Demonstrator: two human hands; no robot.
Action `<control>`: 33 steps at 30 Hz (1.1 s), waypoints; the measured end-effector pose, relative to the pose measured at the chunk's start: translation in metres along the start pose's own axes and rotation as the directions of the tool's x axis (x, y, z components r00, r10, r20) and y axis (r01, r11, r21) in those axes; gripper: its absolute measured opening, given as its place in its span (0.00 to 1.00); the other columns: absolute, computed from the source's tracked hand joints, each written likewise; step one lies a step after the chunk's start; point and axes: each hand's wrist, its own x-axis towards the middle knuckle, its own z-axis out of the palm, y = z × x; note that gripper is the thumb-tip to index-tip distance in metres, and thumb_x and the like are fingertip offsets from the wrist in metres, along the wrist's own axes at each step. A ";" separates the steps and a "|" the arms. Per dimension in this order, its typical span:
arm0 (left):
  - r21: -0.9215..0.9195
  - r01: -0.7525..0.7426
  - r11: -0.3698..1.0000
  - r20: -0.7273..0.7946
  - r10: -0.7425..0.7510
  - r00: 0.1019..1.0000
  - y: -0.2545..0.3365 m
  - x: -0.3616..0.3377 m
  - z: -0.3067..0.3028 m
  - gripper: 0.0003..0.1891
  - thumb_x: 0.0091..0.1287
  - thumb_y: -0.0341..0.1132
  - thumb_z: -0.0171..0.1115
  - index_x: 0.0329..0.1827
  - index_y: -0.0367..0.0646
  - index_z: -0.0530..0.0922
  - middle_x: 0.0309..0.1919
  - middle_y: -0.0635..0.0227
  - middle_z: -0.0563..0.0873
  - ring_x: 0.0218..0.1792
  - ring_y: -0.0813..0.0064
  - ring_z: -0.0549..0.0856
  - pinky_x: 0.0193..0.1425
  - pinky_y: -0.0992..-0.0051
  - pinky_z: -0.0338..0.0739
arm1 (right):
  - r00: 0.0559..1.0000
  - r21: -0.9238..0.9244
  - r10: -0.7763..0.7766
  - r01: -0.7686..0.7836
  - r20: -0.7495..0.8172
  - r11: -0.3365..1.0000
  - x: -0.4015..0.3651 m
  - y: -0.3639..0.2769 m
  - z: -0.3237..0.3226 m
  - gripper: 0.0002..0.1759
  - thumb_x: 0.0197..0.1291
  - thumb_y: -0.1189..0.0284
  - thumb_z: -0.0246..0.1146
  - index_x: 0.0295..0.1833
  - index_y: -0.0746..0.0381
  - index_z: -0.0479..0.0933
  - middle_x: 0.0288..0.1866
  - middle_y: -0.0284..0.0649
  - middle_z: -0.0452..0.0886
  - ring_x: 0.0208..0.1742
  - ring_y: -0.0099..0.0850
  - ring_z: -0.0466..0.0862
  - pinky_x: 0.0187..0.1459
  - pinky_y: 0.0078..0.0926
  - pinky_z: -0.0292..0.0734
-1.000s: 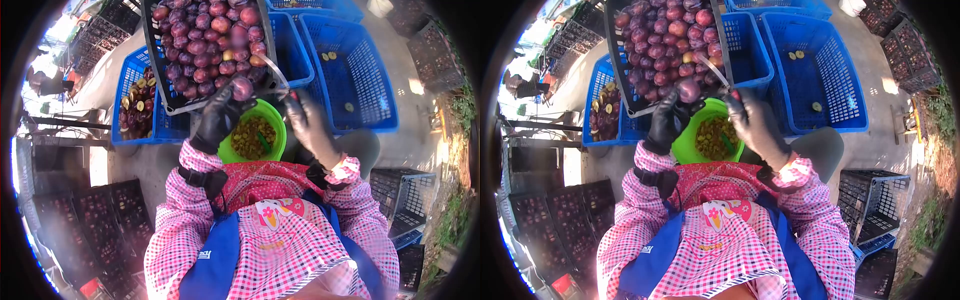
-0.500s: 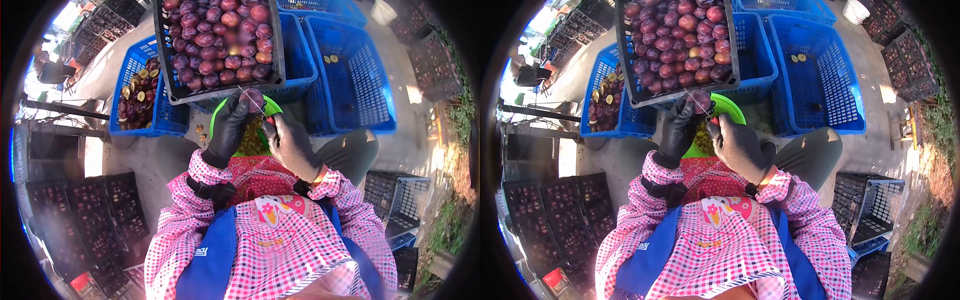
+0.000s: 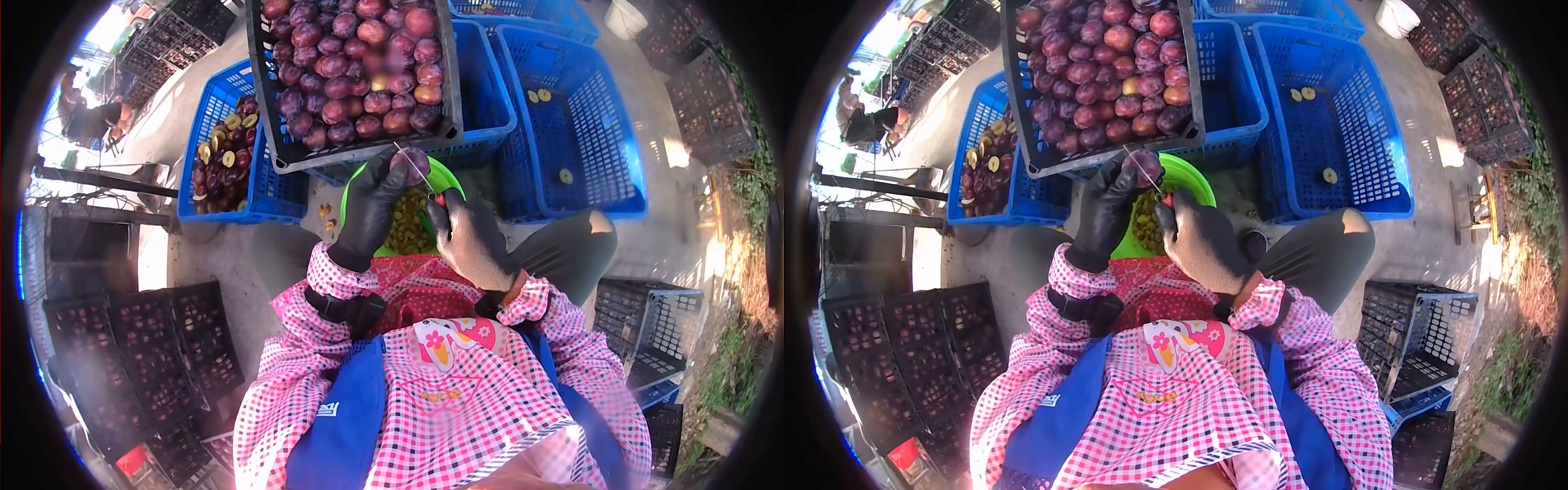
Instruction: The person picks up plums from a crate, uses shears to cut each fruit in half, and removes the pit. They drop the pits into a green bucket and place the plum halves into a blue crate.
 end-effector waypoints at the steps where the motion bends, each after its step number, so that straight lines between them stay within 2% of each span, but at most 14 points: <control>1: -0.002 0.000 1.000 -0.001 0.000 1.000 -0.002 0.000 0.000 0.22 0.75 0.37 0.55 0.67 0.33 0.69 0.58 0.61 0.79 0.57 0.71 0.81 0.65 0.69 0.74 | 1.000 -0.018 0.006 -0.006 0.007 1.000 -0.002 0.001 0.001 0.12 0.68 0.64 0.58 0.41 0.63 0.71 0.18 0.52 0.76 0.21 0.52 0.80 0.23 0.48 0.72; 7: -0.016 0.035 0.999 -0.020 -0.035 0.999 -0.004 -0.001 0.005 0.22 0.75 0.39 0.55 0.65 0.34 0.70 0.59 0.60 0.79 0.59 0.71 0.79 0.65 0.70 0.73 | 0.999 -0.042 0.038 -0.039 -0.029 0.998 0.001 0.004 0.009 0.12 0.67 0.64 0.58 0.42 0.62 0.72 0.20 0.52 0.77 0.22 0.51 0.80 0.23 0.46 0.73; 9: -0.532 0.333 0.778 0.115 -0.324 0.939 -0.009 0.002 -0.004 0.22 0.76 0.41 0.53 0.65 0.35 0.70 0.58 0.61 0.80 0.59 0.72 0.79 0.65 0.71 0.73 | 0.998 -0.034 0.002 -0.004 -0.066 0.999 0.002 0.004 0.015 0.12 0.67 0.63 0.59 0.42 0.62 0.72 0.21 0.52 0.78 0.22 0.51 0.81 0.24 0.46 0.74; 13: -0.492 0.248 0.834 0.091 -0.234 0.968 -0.010 -0.001 0.003 0.26 0.77 0.48 0.50 0.66 0.35 0.68 0.59 0.59 0.79 0.60 0.70 0.78 0.67 0.70 0.70 | 0.997 0.022 -0.015 0.016 -0.072 1.000 0.000 0.010 0.018 0.12 0.67 0.64 0.59 0.46 0.63 0.73 0.22 0.51 0.79 0.23 0.51 0.81 0.25 0.46 0.75; 14: -0.056 0.120 0.991 0.044 -0.118 0.992 -0.003 -0.006 0.006 0.27 0.77 0.49 0.49 0.67 0.35 0.67 0.59 0.58 0.79 0.61 0.68 0.78 0.68 0.68 0.70 | 0.997 0.020 -0.014 0.016 -0.073 1.000 -0.001 0.010 0.016 0.12 0.67 0.64 0.59 0.46 0.63 0.73 0.22 0.51 0.79 0.23 0.51 0.81 0.25 0.46 0.75; 15: 0.395 -0.034 0.918 0.056 0.012 0.998 0.006 -0.008 0.011 0.28 0.77 0.51 0.47 0.68 0.36 0.67 0.60 0.57 0.79 0.61 0.66 0.79 0.69 0.66 0.69 | 0.999 0.039 0.002 -0.001 -0.044 0.999 -0.001 0.010 0.014 0.12 0.66 0.65 0.59 0.46 0.62 0.73 0.22 0.51 0.79 0.24 0.51 0.81 0.25 0.46 0.75; 19: 0.378 -0.157 0.912 0.063 0.144 0.988 0.010 -0.009 0.019 0.23 0.77 0.48 0.50 0.62 0.36 0.71 0.55 0.64 0.80 0.56 0.71 0.79 0.67 0.70 0.70 | 0.994 0.105 -0.076 0.083 -0.074 0.991 0.001 0.007 0.007 0.10 0.65 0.67 0.61 0.43 0.62 0.73 0.24 0.51 0.79 0.25 0.53 0.81 0.27 0.47 0.74; 21: -0.435 0.166 0.885 0.085 -0.144 0.986 0.002 -0.011 0.018 0.21 0.76 0.44 0.53 0.63 0.36 0.71 0.54 0.66 0.80 0.55 0.75 0.78 0.64 0.73 0.70 | 0.996 0.069 -0.058 0.062 -0.064 0.996 0.004 0.003 0.006 0.10 0.65 0.67 0.61 0.42 0.62 0.73 0.24 0.51 0.79 0.26 0.53 0.81 0.27 0.47 0.74; 23: -0.423 0.193 0.885 0.102 -0.165 0.981 0.000 -0.008 0.012 0.22 0.76 0.43 0.54 0.64 0.36 0.70 0.54 0.66 0.80 0.55 0.75 0.79 0.63 0.73 0.72 | 0.998 0.033 -0.040 0.042 -0.052 0.999 0.003 0.003 0.007 0.10 0.65 0.67 0.61 0.41 0.62 0.72 0.25 0.51 0.79 0.27 0.54 0.81 0.28 0.47 0.75; 25: 0.401 -0.137 0.906 0.033 0.135 0.990 0.017 -0.011 0.019 0.22 0.76 0.44 0.53 0.63 0.34 0.71 0.54 0.65 0.81 0.55 0.74 0.80 0.63 0.72 0.73 | 0.999 0.063 -0.034 0.036 -0.036 0.997 0.001 0.006 0.008 0.10 0.65 0.68 0.61 0.43 0.62 0.72 0.24 0.51 0.79 0.27 0.54 0.81 0.28 0.47 0.75; 26: 0.399 -0.140 0.906 0.035 0.137 0.990 0.017 -0.013 0.021 0.22 0.76 0.44 0.53 0.63 0.34 0.71 0.54 0.65 0.81 0.55 0.74 0.80 0.63 0.72 0.73 | 0.999 0.060 -0.035 0.037 -0.037 0.997 -0.001 0.005 0.007 0.10 0.65 0.68 0.61 0.43 0.62 0.72 0.24 0.51 0.79 0.27 0.54 0.81 0.28 0.47 0.75; 29: 0.236 -0.078 0.968 -0.042 0.090 0.995 0.010 -0.012 0.018 0.24 0.75 0.47 0.54 0.62 0.35 0.72 0.55 0.62 0.82 0.55 0.70 0.81 0.63 0.70 0.73 | 0.991 0.090 -0.096 0.105 -0.096 0.990 -0.001 0.002 0.008 0.09 0.65 0.69 0.60 0.44 0.62 0.72 0.25 0.52 0.79 0.28 0.54 0.81 0.29 0.47 0.75; 31: -0.302 0.095 0.949 0.008 -0.097 0.995 -0.002 -0.013 0.014 0.24 0.75 0.47 0.54 0.63 0.34 0.72 0.54 0.63 0.82 0.55 0.72 0.80 0.61 0.72 0.73 | 0.999 0.055 -0.006 0.008 -0.034 0.998 -0.001 0.000 0.009 0.08 0.66 0.69 0.59 0.43 0.62 0.71 0.27 0.52 0.79 0.29 0.53 0.82 0.29 0.46 0.75; 33: -0.141 0.096 0.985 0.011 -0.095 0.995 -0.002 -0.013 0.005 0.22 0.75 0.43 0.56 0.63 0.35 0.72 0.56 0.62 0.81 0.57 0.69 0.80 0.62 0.71 0.72 | 1.000 0.104 0.007 -0.006 -0.013 0.995 -0.002 0.000 0.008 0.09 0.66 0.68 0.60 0.43 0.62 0.71 0.27 0.53 0.79 0.29 0.52 0.81 0.29 0.45 0.74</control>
